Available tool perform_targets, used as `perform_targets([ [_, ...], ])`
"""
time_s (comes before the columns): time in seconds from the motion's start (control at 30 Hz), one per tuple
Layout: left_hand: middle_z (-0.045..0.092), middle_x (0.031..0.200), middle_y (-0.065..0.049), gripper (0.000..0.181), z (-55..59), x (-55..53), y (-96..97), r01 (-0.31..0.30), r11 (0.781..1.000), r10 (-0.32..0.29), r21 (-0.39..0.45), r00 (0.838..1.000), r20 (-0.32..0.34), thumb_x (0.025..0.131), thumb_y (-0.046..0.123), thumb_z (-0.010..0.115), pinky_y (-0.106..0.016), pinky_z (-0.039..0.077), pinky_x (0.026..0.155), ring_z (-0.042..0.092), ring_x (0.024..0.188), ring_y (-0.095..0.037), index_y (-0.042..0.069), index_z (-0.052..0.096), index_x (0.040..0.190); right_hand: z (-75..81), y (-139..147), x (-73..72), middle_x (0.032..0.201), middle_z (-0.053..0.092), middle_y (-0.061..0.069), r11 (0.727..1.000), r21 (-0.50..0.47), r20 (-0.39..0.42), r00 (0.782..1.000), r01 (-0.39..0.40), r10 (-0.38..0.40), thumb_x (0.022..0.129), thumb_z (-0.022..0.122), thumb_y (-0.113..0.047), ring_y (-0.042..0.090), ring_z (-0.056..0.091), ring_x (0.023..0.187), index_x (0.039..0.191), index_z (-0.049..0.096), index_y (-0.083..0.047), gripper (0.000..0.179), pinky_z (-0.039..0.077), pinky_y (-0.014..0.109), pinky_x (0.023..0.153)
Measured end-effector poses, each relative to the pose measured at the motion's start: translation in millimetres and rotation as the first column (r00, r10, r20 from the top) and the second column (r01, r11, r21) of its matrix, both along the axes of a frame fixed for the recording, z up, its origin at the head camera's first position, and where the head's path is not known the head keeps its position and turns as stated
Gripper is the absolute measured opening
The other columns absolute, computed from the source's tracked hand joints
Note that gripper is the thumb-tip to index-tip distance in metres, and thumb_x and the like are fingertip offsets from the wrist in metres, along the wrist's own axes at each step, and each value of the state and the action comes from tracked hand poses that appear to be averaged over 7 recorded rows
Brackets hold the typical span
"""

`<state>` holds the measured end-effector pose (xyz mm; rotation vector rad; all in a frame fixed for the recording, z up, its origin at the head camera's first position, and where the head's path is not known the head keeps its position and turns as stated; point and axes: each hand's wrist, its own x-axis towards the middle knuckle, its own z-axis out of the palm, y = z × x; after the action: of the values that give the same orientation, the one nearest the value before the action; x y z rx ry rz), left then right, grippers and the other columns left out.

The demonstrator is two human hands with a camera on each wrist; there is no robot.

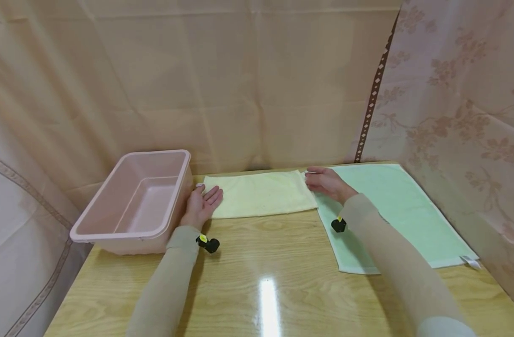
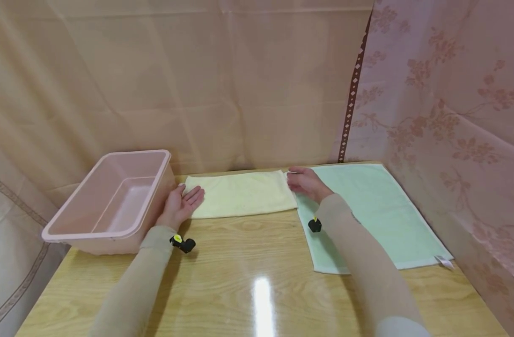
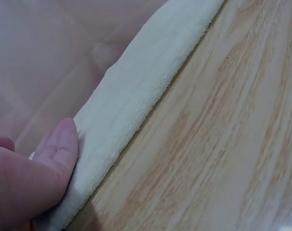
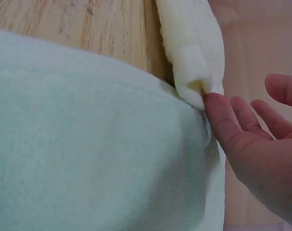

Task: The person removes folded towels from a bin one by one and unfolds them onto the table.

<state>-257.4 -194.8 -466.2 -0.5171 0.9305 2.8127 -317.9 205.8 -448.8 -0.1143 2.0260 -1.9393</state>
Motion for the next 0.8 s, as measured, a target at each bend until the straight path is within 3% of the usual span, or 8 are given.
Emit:
perform_targets([
  [0.13, 0.028, 0.164, -0.014, 0.057, 1.5, -3.4, 0.2, 0.010, 0.998, -0.011, 0.060, 1.000, 0.012, 0.112, 0.030, 0.033, -0.037, 0.030, 0.118, 0.031, 0.149, -0.026, 0.015, 0.011, 0.163, -0.7, -1, -2.2, 0.147, 0.043, 0.029, 1.000, 0.012, -0.004, 1.000, -0.005, 0.005, 0.106, 0.049, -0.004, 0.022, 0.061, 0.112, 0.156, 0.026, 0.006, 0.056, 0.043, 0.042, 0.109],
  [0.27, 0.029, 0.164, -0.013, 0.058, 0.7, -7.8, 0.2, 0.005, 0.993, -0.006, 0.116, 1.000, 0.008, 0.112, 0.030, 0.036, -0.037, 0.031, 0.118, 0.032, 0.148, -0.025, 0.020, 0.011, 0.163, -2.3, -3, -5.8, 0.145, 0.046, 0.026, 1.000, 0.001, 0.018, 1.000, 0.006, -0.006, 0.106, 0.050, -0.007, 0.023, 0.059, 0.117, 0.157, 0.027, 0.004, 0.057, 0.045, 0.038, 0.107],
  [0.53, 0.028, 0.164, -0.013, 0.054, 0.4, -12.5, 1.8, -0.002, 0.984, 0.006, 0.176, 1.000, -0.022, 0.112, 0.027, 0.037, -0.037, 0.031, 0.117, 0.031, 0.149, -0.026, 0.017, 0.018, 0.161, -2.8, -8, -10.1, 0.150, 0.039, 0.029, 0.999, -0.051, 0.018, 1.000, -0.004, 0.005, 0.107, 0.049, -0.007, 0.029, 0.050, 0.129, 0.159, 0.021, 0.003, 0.060, 0.036, 0.043, 0.115],
  [0.8, 0.028, 0.164, -0.015, 0.051, 3.3, -14.7, 7.8, 0.009, 0.990, -0.007, 0.138, 1.000, -0.016, 0.111, 0.023, 0.040, -0.034, 0.035, 0.114, 0.033, 0.148, -0.026, 0.012, 0.026, 0.159, -4.4, -14, -14.5, 0.155, 0.036, 0.030, 0.998, -0.067, 0.042, 0.999, 0.000, 0.003, 0.107, 0.048, -0.007, 0.035, 0.038, 0.142, 0.159, 0.017, 0.004, 0.062, 0.033, 0.042, 0.116],
])
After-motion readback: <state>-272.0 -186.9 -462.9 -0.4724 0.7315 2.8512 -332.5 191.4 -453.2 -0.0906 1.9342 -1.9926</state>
